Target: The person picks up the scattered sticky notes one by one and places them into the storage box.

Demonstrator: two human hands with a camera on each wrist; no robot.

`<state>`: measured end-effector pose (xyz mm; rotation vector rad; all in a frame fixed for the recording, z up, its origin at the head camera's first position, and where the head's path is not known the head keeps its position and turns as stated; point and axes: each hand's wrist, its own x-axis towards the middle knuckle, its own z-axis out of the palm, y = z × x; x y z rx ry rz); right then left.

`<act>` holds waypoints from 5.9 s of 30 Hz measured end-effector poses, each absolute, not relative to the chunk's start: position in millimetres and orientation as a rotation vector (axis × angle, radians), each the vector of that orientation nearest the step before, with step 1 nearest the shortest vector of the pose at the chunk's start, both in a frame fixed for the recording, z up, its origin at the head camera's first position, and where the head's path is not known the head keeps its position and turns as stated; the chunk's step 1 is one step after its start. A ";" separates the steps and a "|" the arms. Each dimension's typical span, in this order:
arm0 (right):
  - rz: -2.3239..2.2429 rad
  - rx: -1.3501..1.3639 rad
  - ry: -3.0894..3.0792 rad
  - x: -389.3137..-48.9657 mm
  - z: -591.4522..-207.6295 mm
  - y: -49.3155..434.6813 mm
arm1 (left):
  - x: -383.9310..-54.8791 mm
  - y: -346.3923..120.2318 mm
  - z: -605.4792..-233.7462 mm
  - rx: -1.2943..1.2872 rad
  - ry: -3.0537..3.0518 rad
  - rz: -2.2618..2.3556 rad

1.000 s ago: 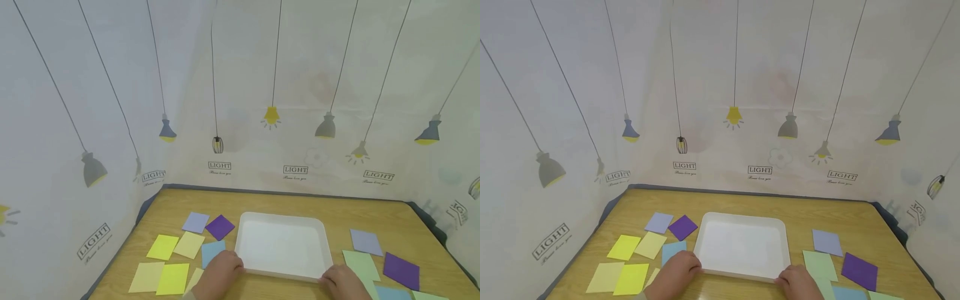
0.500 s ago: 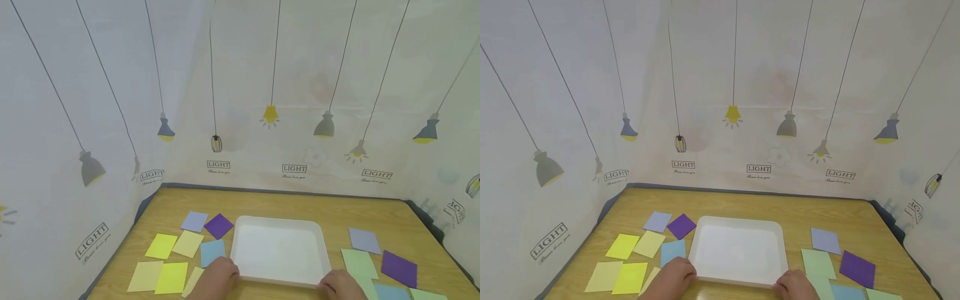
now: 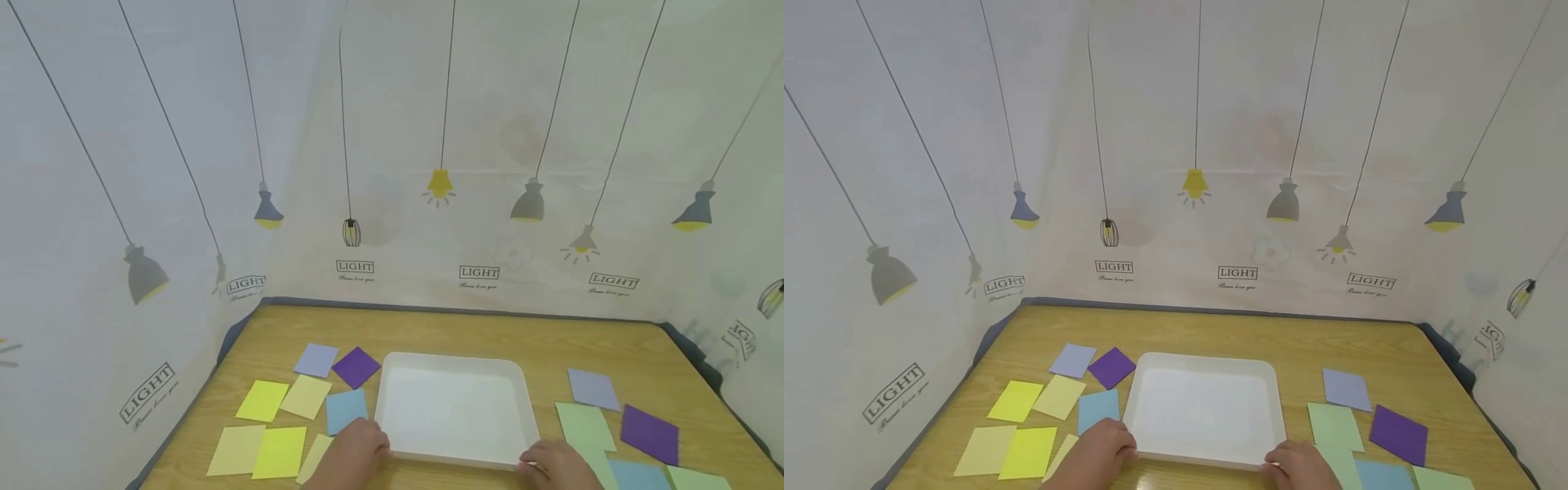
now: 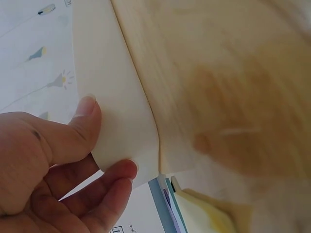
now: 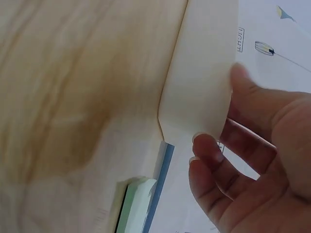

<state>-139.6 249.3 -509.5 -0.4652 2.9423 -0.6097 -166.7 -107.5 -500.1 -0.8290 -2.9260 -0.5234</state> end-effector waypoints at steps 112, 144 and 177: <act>-0.582 -0.089 2.913 -168.4 -434.0 302.4 | -169.4 -105.2 -496.9 -0.796 -2.925 -0.494; -0.578 -0.398 3.096 -173.4 -415.4 255.0 | -172.4 -103.6 -493.7 -0.758 -2.973 -0.499; -0.655 -0.413 2.991 -180.7 -432.6 228.8 | -173.4 -105.6 -491.6 -0.813 -2.947 -0.552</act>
